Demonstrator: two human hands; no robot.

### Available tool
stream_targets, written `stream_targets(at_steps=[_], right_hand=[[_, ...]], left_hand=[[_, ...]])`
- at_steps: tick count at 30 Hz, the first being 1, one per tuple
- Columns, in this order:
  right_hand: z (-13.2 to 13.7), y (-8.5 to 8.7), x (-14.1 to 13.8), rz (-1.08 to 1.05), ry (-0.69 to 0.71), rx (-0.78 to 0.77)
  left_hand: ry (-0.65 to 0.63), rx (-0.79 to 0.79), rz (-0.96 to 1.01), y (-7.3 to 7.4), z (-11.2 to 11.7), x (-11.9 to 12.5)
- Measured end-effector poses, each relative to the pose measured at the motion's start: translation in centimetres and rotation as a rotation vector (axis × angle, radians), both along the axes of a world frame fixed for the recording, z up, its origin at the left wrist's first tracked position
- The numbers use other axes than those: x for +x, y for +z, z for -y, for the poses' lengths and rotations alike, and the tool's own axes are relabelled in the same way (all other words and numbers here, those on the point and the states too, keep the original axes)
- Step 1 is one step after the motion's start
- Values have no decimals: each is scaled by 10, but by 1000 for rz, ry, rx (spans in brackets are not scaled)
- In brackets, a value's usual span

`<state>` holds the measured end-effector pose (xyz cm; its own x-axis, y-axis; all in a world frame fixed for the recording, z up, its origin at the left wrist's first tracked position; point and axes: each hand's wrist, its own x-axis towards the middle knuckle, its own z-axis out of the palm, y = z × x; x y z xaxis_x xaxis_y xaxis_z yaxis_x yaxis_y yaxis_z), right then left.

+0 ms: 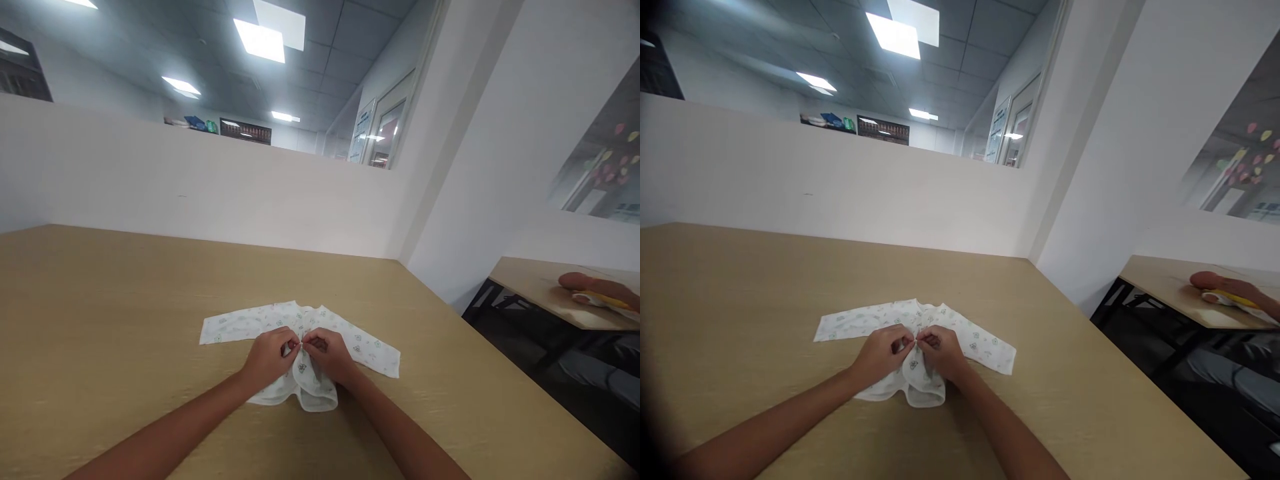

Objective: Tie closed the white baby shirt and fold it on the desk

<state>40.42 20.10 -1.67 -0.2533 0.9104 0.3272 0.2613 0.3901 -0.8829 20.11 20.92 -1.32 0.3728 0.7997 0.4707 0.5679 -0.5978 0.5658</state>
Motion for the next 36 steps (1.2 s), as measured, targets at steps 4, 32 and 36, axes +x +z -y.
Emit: stream_targets(at_steps=[4, 32, 36], right_hand=[[0, 1, 0, 33, -7, 28], [6, 23, 7, 200, 22, 75], [5, 16, 7, 240, 37, 89]], left_hand=[[-10, -1, -33, -1, -1, 0], [-168, -327, 385, 7, -5, -4], [-157, -386, 449, 6, -7, -2]])
